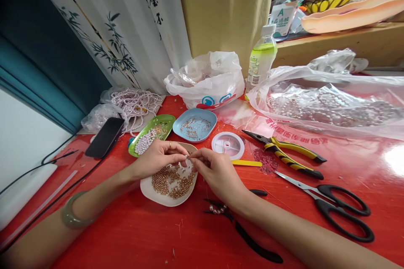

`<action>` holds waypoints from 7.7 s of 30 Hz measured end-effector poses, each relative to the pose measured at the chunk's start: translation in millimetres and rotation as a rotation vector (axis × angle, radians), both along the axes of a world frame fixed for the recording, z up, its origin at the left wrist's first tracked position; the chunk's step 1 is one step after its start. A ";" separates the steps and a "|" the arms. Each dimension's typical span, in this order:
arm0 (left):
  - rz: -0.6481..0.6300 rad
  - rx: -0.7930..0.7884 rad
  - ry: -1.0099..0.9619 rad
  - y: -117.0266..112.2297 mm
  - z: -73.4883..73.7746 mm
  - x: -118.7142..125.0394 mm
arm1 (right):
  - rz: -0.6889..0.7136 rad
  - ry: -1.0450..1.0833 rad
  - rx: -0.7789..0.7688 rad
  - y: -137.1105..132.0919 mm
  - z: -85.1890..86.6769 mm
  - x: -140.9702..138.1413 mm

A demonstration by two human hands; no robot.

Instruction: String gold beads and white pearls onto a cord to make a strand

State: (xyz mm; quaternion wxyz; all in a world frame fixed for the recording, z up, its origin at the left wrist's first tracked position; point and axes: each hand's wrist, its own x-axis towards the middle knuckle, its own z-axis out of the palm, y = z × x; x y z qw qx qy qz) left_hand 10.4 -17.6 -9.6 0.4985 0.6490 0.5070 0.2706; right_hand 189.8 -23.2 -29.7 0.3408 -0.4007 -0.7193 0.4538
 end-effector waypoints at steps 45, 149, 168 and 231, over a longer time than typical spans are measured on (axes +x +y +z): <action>0.062 -0.034 -0.077 3.0 0.9 -0.7 | 0.028 0.029 -0.041 -1.2 0.8 -0.5; 0.080 0.054 -0.114 -4.8 0.0 4.9 | -0.011 -0.004 -0.013 -4.4 5.2 -0.3; 0.092 0.101 -0.080 -6.9 0.5 6.8 | -0.034 -0.027 0.019 -5.4 7.0 0.5; 0.063 0.040 -0.157 -5.4 -1.9 5.7 | 0.009 0.036 -0.027 -6.0 8.4 -1.2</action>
